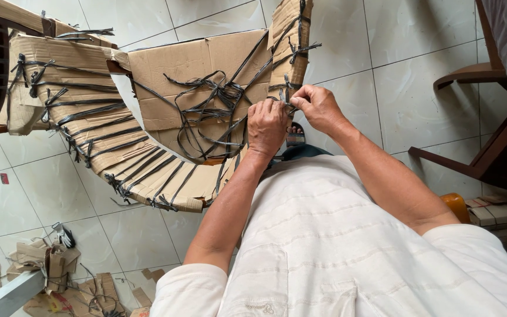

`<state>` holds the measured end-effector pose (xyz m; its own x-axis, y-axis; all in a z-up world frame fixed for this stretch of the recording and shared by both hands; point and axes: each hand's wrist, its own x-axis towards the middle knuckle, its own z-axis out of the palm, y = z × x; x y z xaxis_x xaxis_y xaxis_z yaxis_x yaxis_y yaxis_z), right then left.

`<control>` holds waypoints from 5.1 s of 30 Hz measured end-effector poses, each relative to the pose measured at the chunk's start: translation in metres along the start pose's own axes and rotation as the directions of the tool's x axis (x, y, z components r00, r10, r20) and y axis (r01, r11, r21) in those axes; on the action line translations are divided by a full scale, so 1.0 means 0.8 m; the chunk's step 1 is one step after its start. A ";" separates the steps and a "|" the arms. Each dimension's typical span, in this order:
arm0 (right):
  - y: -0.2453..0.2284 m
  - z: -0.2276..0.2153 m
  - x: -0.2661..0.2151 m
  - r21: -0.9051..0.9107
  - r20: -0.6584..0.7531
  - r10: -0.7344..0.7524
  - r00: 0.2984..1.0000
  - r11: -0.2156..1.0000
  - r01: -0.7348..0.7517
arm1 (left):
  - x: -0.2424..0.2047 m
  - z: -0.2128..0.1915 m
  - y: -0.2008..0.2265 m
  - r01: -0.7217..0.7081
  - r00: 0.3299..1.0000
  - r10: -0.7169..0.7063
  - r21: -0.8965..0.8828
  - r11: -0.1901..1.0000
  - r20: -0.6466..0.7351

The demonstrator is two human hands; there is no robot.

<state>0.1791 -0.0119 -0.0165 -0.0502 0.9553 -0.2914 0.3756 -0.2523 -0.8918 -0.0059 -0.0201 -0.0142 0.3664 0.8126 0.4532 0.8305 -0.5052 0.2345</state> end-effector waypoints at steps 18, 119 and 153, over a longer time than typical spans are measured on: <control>0.127 -0.099 -0.050 0.026 -0.174 0.242 0.955 0.970 -0.241 | -0.142 -0.098 -0.124 0.594 0.804 -0.593 -0.107 0.797 0.045; -0.106 -0.034 -0.057 0.268 0.439 0.137 0.888 0.923 -0.275 | -0.040 -0.162 -0.102 0.780 0.331 -0.631 -0.580 -0.236 0.701; 0.113 -0.180 -0.034 -0.192 -0.474 0.098 0.875 0.958 -0.212 | -0.051 -0.181 -0.090 0.560 0.312 -0.786 -0.772 -0.301 0.533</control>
<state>0.3476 -0.0384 -0.0397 0.4321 0.8840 -0.1782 0.5486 -0.4145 -0.7261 -0.1412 -0.0585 0.0747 -0.3151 0.8056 -0.5017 -0.3683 0.3834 0.8470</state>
